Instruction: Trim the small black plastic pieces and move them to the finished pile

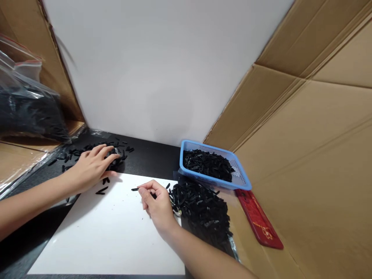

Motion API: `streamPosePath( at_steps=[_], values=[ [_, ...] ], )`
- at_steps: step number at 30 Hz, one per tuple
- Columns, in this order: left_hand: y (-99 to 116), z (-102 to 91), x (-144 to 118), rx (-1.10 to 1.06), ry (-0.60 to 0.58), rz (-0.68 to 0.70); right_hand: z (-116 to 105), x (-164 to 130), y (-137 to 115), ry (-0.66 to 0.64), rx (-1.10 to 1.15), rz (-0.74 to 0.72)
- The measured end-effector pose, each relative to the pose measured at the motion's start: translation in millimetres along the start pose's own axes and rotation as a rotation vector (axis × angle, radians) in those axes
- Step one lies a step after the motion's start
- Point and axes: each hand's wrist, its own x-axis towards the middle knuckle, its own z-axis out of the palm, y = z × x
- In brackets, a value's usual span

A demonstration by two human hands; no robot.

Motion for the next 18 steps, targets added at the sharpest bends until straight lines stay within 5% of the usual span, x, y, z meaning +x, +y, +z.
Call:
streamPosePath(
  at_steps=[4, 9, 18],
  values=[
    [-9, 13.9, -2, 0.140, -0.070, -0.026, 1, 1, -1, -0.003, 0.008, 0.002],
    [1, 14.0, 0, 0.164, -0.058, 0.131, 1, 1, -4, 0.004, 0.036, 0.010],
    [5, 10.3, 2, -0.151, 0.063, 0.176, 0, 1, -7, 0.002, 0.103, 0.047]
  ],
)
